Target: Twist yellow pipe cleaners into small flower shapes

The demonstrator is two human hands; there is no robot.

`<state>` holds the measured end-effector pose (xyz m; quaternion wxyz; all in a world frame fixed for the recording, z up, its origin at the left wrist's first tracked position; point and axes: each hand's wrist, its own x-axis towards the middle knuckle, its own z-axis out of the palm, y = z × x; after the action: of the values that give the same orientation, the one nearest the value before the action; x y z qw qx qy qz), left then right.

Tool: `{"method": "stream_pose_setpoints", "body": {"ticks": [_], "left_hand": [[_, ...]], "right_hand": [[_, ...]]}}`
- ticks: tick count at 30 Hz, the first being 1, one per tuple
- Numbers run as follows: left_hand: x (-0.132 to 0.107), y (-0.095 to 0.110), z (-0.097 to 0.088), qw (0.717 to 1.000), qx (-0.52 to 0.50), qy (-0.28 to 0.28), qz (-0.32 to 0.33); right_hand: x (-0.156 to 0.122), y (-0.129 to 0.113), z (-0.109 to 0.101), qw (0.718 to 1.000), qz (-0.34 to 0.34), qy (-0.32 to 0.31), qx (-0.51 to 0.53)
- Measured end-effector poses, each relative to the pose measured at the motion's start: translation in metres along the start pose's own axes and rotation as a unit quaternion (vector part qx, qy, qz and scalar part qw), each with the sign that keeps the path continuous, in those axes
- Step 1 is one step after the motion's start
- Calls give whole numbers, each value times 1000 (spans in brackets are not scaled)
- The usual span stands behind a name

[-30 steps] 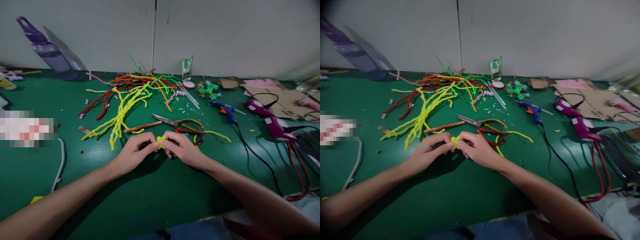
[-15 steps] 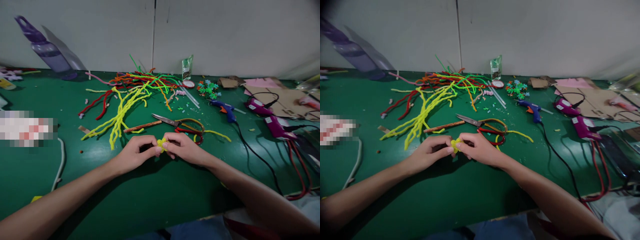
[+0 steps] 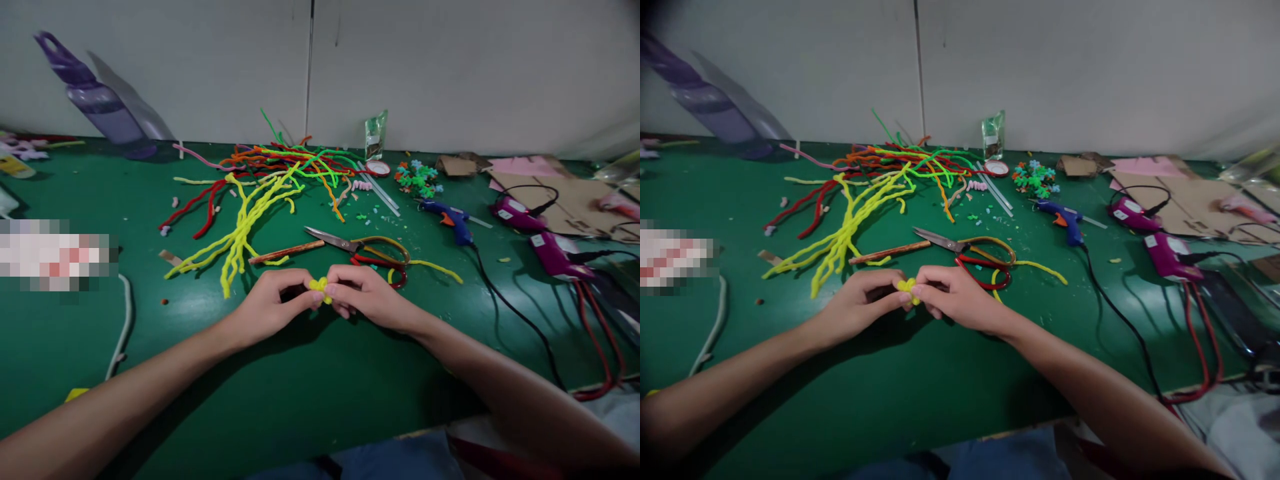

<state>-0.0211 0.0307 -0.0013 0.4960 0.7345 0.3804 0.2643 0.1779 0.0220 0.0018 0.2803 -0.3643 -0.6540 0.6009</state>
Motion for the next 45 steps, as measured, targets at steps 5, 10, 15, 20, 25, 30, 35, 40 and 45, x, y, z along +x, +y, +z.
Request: {"method": "stream_pose_setpoints", "body": {"ticks": [5,10,15,20,25,30,35,40,45], "left_hand": [[-2,-1,0,1000,-11,16,-13],[-1,-3,1,996,-23,80,-23],[0,1,1,996,-51,72,-21],[0,1,0,995,-73,65,-18],[0,-2,-1,995,-85,47,-14],[0,-2,0,994,-100,48,-22],[0,-2,-1,996,-82,34,-31],[-1,-1,-1,996,-84,28,-23],[-1,0,-1,994,-89,49,-29]], "right_hand": [[3,5,5,996,-9,-21,92],[6,6,11,998,-16,27,56],[6,5,10,998,-28,52,-31],[4,2,6,999,-5,40,-26],[4,0,6,998,16,7,54],[5,1,7,997,10,0,77],[5,1,6,998,12,13,61],[6,4,5,994,1,-14,110],[7,1,7,997,1,19,71]]}}
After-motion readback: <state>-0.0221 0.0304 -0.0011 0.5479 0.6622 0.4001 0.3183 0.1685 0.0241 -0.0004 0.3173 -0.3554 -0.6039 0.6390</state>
